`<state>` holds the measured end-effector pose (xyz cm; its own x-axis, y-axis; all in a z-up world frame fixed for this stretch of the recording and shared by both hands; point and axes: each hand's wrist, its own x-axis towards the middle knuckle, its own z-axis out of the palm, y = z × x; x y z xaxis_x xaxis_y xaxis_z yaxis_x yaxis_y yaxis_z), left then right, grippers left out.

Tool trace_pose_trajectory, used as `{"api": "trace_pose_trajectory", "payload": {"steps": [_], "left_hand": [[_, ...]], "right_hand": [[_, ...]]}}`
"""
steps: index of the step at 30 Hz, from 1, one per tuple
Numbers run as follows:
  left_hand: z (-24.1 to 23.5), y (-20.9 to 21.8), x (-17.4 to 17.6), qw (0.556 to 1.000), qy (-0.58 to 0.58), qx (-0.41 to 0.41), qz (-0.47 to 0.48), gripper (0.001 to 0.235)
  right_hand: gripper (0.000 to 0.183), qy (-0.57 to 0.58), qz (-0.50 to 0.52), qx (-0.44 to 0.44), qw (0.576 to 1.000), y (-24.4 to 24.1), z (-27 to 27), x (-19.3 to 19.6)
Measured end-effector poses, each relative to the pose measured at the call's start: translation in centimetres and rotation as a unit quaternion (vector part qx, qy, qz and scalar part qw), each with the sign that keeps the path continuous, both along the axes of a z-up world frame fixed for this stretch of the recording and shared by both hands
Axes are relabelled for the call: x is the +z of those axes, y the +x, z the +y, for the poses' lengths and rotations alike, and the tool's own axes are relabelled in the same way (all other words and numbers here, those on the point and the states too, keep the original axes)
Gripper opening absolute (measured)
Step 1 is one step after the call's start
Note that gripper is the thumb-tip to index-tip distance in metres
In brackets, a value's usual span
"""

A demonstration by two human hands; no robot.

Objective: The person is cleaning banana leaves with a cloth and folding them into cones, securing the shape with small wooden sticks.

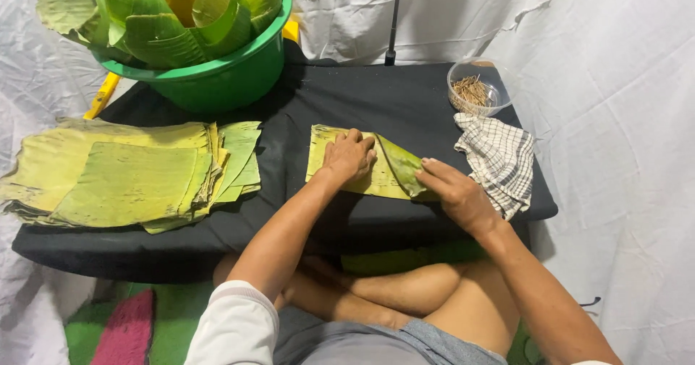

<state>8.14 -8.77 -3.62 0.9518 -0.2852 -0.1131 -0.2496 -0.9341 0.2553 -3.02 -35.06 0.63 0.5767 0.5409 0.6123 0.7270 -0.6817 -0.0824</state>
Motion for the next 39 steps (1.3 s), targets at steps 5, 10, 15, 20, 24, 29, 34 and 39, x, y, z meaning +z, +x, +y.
{"api": "trace_pose_trajectory", "payload": {"steps": [5, 10, 15, 20, 24, 29, 34, 39], "left_hand": [[0.4, 0.3, 0.0, 1.0, -0.017, 0.006, 0.001, 0.043], [0.4, 1.9, -0.4, 0.997, -0.067, 0.028, 0.008, 0.041], [-1.1, 2.1, 2.4, 0.981, -0.061, -0.183, 0.023, 0.075], [-2.1, 3.7, -1.1, 0.98, -0.061, -0.191, -0.01, 0.043], [-1.5, 3.1, -1.5, 0.975, -0.097, -0.187, -0.071, 0.029], [-1.3, 2.0, -0.9, 0.97, -0.108, -0.191, -0.104, 0.029], [-1.0, 1.6, -1.4, 0.967, -0.116, -0.186, -0.127, 0.028], [-0.9, 1.3, -2.6, 0.966, -0.14, -0.174, -0.129, 0.029]], "right_hand": [[0.027, -0.045, -0.053, 0.016, 0.997, -0.6, 0.7, 0.8], [0.029, -0.081, -0.09, 0.013, 0.993, -0.8, 0.6, 0.8], [0.028, -0.122, -0.114, 0.013, 0.986, -0.4, 0.3, 0.2], [0.039, -0.111, -0.024, -0.052, 0.992, -1.7, -0.1, -0.1], [0.036, 0.184, 0.067, -0.134, 0.971, -6.0, -0.2, 1.4], [0.031, 0.61, 0.403, -0.146, 0.666, -8.5, 2.3, -1.0], [0.035, 0.702, 0.505, -0.089, 0.495, -6.5, 3.6, -0.5], [0.096, 0.774, 0.519, -0.038, 0.36, -5.1, 7.1, 6.4]]}}
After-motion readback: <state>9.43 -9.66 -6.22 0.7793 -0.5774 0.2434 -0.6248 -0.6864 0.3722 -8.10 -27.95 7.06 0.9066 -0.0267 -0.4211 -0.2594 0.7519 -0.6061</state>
